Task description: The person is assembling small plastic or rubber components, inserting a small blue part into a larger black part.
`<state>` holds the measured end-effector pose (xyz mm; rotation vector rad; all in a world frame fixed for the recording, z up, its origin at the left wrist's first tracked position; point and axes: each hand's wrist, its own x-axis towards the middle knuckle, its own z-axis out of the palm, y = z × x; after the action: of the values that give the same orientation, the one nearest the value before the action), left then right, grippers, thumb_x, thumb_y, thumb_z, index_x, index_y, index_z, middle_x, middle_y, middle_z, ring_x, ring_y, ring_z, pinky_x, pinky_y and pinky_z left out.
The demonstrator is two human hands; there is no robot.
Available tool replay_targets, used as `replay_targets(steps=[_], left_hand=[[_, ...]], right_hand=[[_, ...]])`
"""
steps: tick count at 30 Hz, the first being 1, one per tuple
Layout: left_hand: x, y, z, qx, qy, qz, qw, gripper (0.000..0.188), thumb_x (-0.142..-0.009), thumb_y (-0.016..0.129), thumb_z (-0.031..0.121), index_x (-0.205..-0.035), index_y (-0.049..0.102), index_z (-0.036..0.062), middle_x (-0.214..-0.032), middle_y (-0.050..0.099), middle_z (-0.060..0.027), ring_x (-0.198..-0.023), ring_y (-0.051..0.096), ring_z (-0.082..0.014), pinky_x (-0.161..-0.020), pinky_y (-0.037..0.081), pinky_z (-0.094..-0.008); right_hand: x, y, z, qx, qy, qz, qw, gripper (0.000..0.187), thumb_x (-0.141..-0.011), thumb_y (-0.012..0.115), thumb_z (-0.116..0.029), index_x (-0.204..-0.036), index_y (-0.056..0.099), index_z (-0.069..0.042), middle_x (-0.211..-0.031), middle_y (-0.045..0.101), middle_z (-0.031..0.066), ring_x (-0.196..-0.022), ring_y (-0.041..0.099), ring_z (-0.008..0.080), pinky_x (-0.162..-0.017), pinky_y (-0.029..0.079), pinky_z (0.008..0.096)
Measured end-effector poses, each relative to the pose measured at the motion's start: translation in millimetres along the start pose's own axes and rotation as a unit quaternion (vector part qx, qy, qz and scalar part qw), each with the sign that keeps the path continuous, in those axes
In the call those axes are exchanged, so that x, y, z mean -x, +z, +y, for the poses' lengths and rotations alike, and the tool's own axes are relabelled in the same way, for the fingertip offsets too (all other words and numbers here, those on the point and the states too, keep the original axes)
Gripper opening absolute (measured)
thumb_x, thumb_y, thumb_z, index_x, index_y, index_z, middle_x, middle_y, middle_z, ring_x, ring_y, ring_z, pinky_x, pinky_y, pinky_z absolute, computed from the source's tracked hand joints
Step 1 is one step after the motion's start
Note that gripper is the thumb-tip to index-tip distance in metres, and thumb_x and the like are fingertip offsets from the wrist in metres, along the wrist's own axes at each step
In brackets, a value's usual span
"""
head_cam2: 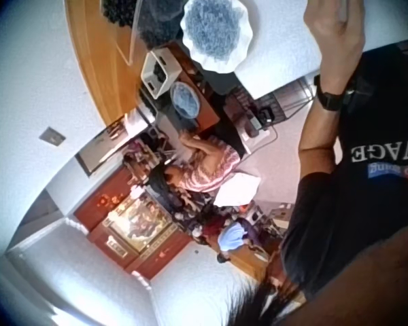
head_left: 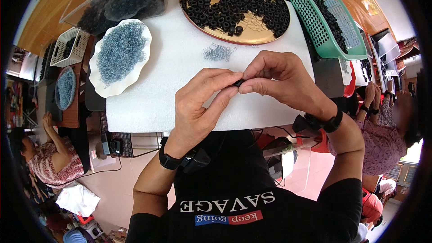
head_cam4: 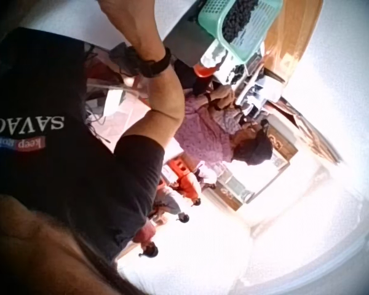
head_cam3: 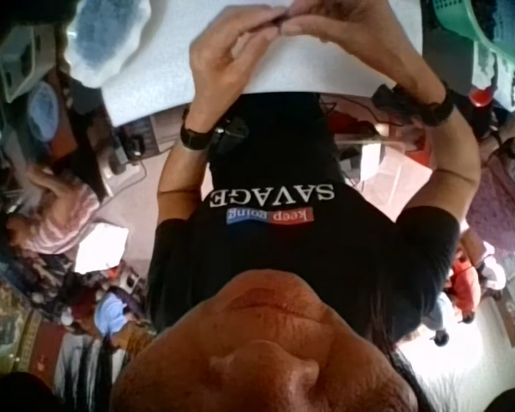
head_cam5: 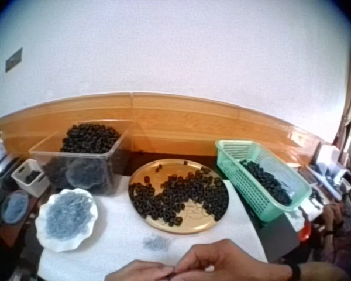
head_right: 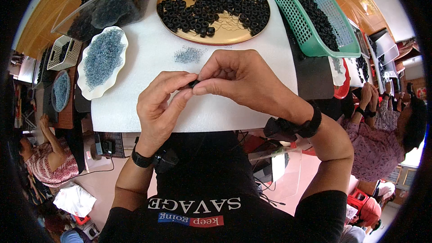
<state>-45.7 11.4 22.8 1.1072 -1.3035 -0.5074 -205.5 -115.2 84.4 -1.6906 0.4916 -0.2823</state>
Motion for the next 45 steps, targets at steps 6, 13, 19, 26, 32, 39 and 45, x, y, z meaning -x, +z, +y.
replay_targets(steps=[6, 13, 19, 26, 32, 39, 45], left_hand=[[1.2, 0.5, -0.5, 0.031, -0.058, 0.014, 0.998, 0.028, -0.085, 0.067, 0.0, -0.113, 0.068, 0.0029, -0.101, 0.065, -0.01, -0.087, 0.065, -0.0161, -0.075, 0.053, -0.0273], [4.3, -8.6, -10.2, 0.074, -0.102, 0.04, 0.991, 0.027, -0.09, 0.063, 0.0, -0.116, 0.065, 0.0001, -0.102, 0.064, -0.0098, -0.085, 0.064, -0.0128, -0.076, 0.054, -0.023], [6.3, -7.7, -11.5, 0.109, -0.119, 0.047, 0.986, 0.022, -0.089, 0.063, -0.002, -0.11, 0.066, -0.0021, -0.099, 0.065, -0.011, -0.083, 0.065, -0.0135, -0.075, 0.057, -0.0245], [9.8, -8.8, -19.9, 0.122, -0.123, 0.054, 0.983, 0.026, -0.089, 0.064, -0.001, -0.115, 0.059, -0.0008, -0.097, 0.066, -0.0101, -0.084, 0.064, -0.012, -0.074, 0.055, -0.0238], [6.8, -7.6, -19.3, 0.103, -0.125, 0.051, 0.985, 0.026, -0.089, 0.065, -0.001, -0.114, 0.061, 0.0005, -0.098, 0.063, -0.0064, -0.085, 0.06, -0.0095, -0.075, 0.051, -0.0222], [5.9, -10.2, -17.1, 0.084, -0.139, 0.049, 0.986, 0.025, -0.088, 0.066, 0.0, -0.113, 0.063, 0.0003, -0.102, 0.061, -0.0056, -0.088, 0.058, -0.0092, -0.077, 0.049, -0.0228], [4.1, -10.8, -20.0, 0.063, -0.097, 0.039, 0.993, 0.024, -0.087, 0.068, 0.001, -0.11, 0.066, 0.001, -0.101, 0.06, -0.0046, -0.09, 0.057, -0.01, -0.076, 0.047, -0.0223]], right_hand=[[-1.9, -3.3, 1.1, 0.038, -0.021, 0.006, 0.999, 0.015, -0.089, 0.069, -0.013, -0.097, 0.069, -0.001, -0.082, 0.067, 0.0017, -0.068, 0.056, 0.0042, -0.06, 0.046, 0.0189], [-9.7, -49.5, 18.7, 0.386, -0.112, 0.146, 0.904, 0.012, -0.088, 0.066, -0.011, -0.093, 0.07, -0.001, -0.081, 0.068, 0.0094, -0.065, 0.061, 0.0169, -0.058, 0.049, 0.0276], [-9.9, -56.2, 41.6, 0.496, -0.165, 0.126, 0.843, 0.014, -0.085, 0.068, -0.007, -0.098, 0.069, -0.002, -0.084, 0.065, 0.0091, -0.069, 0.063, 0.0225, -0.06, 0.05, 0.0309], [-14.2, -51.9, 47.5, 0.535, -0.127, 0.093, 0.83, 0.016, -0.086, 0.066, -0.007, -0.101, 0.069, -0.003, -0.096, 0.065, 0.0108, -0.074, 0.065, 0.0248, -0.064, 0.052, 0.0325], [-7.0, -56.5, 39.6, 0.477, -0.092, 0.103, 0.868, 0.017, -0.086, 0.066, -0.008, -0.102, 0.068, -0.003, -0.097, 0.064, 0.0103, -0.078, 0.066, 0.0253, -0.066, 0.053, 0.0327], [-12.9, -50.5, 47.7, 0.525, -0.14, 0.089, 0.835, 0.016, -0.085, 0.067, -0.009, -0.1, 0.068, -0.002, -0.096, 0.063, 0.0105, -0.076, 0.065, 0.0272, -0.066, 0.053, 0.0349], [-18.4, -50.0, 42.0, 0.575, -0.143, 0.064, 0.803, 0.017, -0.083, 0.067, -0.008, -0.1, 0.067, -0.002, -0.096, 0.064, 0.0099, -0.076, 0.066, 0.0275, -0.065, 0.054, 0.0346]])
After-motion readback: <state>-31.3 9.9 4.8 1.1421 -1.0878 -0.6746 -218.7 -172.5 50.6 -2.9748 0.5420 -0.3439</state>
